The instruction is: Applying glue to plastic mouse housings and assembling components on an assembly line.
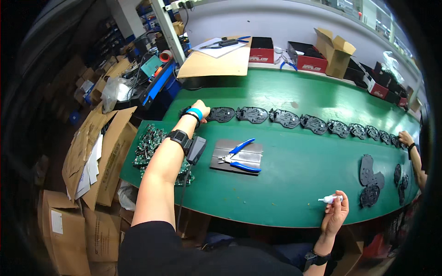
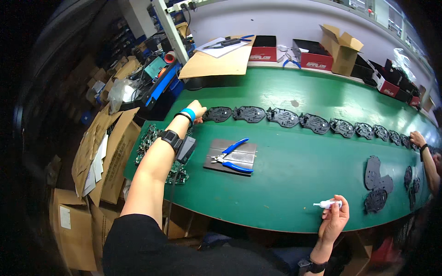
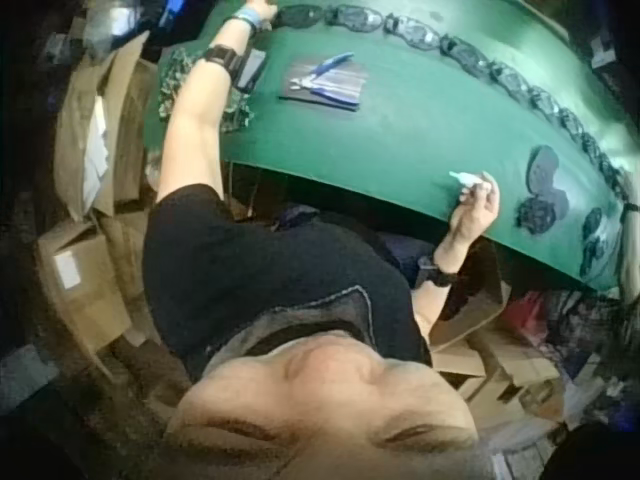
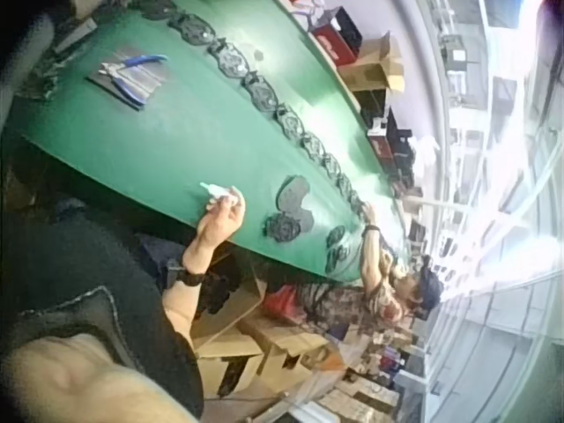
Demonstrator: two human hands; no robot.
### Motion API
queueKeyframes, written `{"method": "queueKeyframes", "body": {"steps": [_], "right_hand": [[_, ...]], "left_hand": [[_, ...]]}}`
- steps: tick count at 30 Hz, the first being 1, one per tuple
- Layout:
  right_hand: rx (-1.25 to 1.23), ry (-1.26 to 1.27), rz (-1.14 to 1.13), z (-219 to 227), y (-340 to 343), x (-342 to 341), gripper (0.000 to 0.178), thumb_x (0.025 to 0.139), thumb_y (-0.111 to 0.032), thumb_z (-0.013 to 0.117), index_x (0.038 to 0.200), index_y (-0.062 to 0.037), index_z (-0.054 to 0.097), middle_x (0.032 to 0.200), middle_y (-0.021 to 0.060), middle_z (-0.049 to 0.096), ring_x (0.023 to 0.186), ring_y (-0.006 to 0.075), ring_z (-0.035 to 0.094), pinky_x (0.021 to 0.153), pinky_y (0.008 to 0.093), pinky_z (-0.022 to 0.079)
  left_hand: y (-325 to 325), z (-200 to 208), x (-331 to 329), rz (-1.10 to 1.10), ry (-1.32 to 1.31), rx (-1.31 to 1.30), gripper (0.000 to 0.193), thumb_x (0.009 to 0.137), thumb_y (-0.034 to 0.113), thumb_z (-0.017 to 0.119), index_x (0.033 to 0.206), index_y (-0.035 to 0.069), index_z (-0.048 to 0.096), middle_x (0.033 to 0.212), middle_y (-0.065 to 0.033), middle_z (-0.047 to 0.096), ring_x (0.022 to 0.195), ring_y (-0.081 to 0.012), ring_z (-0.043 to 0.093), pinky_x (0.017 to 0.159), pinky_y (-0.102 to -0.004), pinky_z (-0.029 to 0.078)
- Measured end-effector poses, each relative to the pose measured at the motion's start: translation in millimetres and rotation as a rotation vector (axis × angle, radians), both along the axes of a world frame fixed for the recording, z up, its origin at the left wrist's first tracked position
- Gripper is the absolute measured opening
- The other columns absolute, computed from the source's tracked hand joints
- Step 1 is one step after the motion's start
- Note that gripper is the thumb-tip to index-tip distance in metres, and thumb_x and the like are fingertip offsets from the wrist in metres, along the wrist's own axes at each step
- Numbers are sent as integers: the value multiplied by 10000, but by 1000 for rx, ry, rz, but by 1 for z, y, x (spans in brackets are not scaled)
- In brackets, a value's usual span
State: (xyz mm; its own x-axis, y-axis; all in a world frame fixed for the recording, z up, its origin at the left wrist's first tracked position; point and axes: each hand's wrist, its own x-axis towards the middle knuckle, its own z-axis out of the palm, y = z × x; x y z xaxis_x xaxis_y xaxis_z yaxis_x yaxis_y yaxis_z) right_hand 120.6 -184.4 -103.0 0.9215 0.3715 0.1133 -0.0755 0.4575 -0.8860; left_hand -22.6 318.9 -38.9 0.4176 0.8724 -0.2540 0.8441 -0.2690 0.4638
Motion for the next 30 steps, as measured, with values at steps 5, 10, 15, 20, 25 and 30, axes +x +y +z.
{"method": "queueKeyframes", "body": {"steps": [5, 10, 15, 20, 25, 30], "right_hand": [[-10, 66, -29, 5, -4, -2, 203, 825, -53, 520, 1020, 3, 511, 772, 49, 553, 549, 62, 490, 424, 148, 368], [202, 196, 55, 5, 7, 2, 178, 834, -71, 520, 998, -2, 522, 780, 59, 557, 557, 77, 489, 453, 174, 378], [385, 217, -22, 2, -29, 4, 180, 846, -127, 516, 980, -8, 534, 771, 65, 562, 562, 86, 489, 457, 180, 372], [395, 153, -175, 6, -70, 7, 191, 841, -126, 524, 983, 1, 527, 764, 76, 561, 561, 87, 488, 461, 176, 375], [313, 179, -247, 2, -92, 1, 171, 844, -126, 513, 969, -10, 528, 757, 80, 562, 566, 92, 494, 453, 183, 382], [315, 191, -255, -2, -105, 5, 198, 845, -147, 520, 982, -4, 513, 765, 70, 557, 581, 77, 496, 456, 163, 386]], "left_hand": [[-24, 15, 20, -22, 168, 360, 277, 709, 156, 524, 853, -75, 577, 905, -252, 593, 816, -333, 612, 725, -392, 490], [-107, 42, 71, -587, -148, 333, 260, 740, 242, 606, 841, 2, 599, 762, -170, 614, 748, -273, 612, 682, -361, 481], [-277, 32, 195, -1407, -384, 214, 185, 777, 180, 588, 870, 21, 580, 805, -142, 612, 774, -261, 598, 706, -333, 470], [-398, 4, 278, -1131, -356, 279, 377, 821, 376, 507, 1019, 57, 541, 1010, -188, 516, 925, -334, 544, 769, -402, 455], [-437, -1, 326, -880, -193, 199, 610, 754, 541, 511, 1095, 36, 503, 1145, -237, 424, 968, -376, 523, 809, -404, 450], [-417, 0, 332, -909, -186, 56, 621, 615, 454, 640, 1014, -13, 549, 957, -231, 565, 915, -333, 564, 789, -362, 461]]}}
